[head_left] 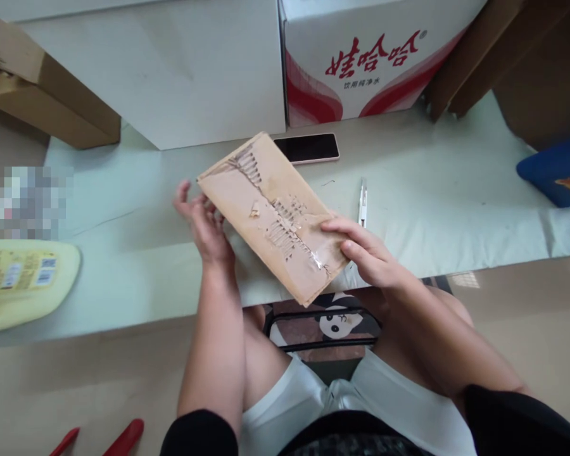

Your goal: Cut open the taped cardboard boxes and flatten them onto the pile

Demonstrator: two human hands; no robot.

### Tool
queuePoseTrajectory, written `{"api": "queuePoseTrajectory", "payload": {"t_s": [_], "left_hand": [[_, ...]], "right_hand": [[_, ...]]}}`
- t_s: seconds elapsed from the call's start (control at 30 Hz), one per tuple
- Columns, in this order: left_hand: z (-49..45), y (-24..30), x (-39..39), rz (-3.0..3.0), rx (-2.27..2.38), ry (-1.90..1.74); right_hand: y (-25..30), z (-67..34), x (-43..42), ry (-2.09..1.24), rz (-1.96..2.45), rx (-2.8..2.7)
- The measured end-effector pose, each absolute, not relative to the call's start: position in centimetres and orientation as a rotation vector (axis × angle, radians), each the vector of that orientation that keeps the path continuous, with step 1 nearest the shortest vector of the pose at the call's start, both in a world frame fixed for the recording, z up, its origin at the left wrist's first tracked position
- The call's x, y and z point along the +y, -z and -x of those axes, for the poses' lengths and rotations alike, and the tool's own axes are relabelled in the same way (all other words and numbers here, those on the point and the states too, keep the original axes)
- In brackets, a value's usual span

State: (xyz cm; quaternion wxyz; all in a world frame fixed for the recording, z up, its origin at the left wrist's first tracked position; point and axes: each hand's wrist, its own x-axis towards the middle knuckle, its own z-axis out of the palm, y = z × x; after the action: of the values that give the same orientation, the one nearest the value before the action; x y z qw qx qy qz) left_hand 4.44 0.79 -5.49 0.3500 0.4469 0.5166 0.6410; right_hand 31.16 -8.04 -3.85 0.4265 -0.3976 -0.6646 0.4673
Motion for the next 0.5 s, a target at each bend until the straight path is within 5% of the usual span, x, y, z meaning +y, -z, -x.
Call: {"api": "queuePoseTrajectory", "payload": {"t_s": [0.1, 0.2, 0.37, 0.5], "left_hand": [[-4.2, 5.2, 0.9, -1.279, 1.198, -1.932], [-3.8, 5.1, 0.7, -1.433, 1.272, -1.776], [-3.5, 5.7, 0.7, -1.461, 1.311, -1.735], [-3.7, 5.5, 0.7, -1.42, 1.356, -1.705]], "right_hand": [[4.2, -30.8, -8.3, -1.182, 1.057, -1.727], [4.0, -31.1, -8.1, -1.064, 1.126, -1.841], [3.9, -33.3, -6.9, -0.455, 1.879, -1.599], [4.9, -34.6, -5.8, -0.473, 2.28, -1.726]]}}
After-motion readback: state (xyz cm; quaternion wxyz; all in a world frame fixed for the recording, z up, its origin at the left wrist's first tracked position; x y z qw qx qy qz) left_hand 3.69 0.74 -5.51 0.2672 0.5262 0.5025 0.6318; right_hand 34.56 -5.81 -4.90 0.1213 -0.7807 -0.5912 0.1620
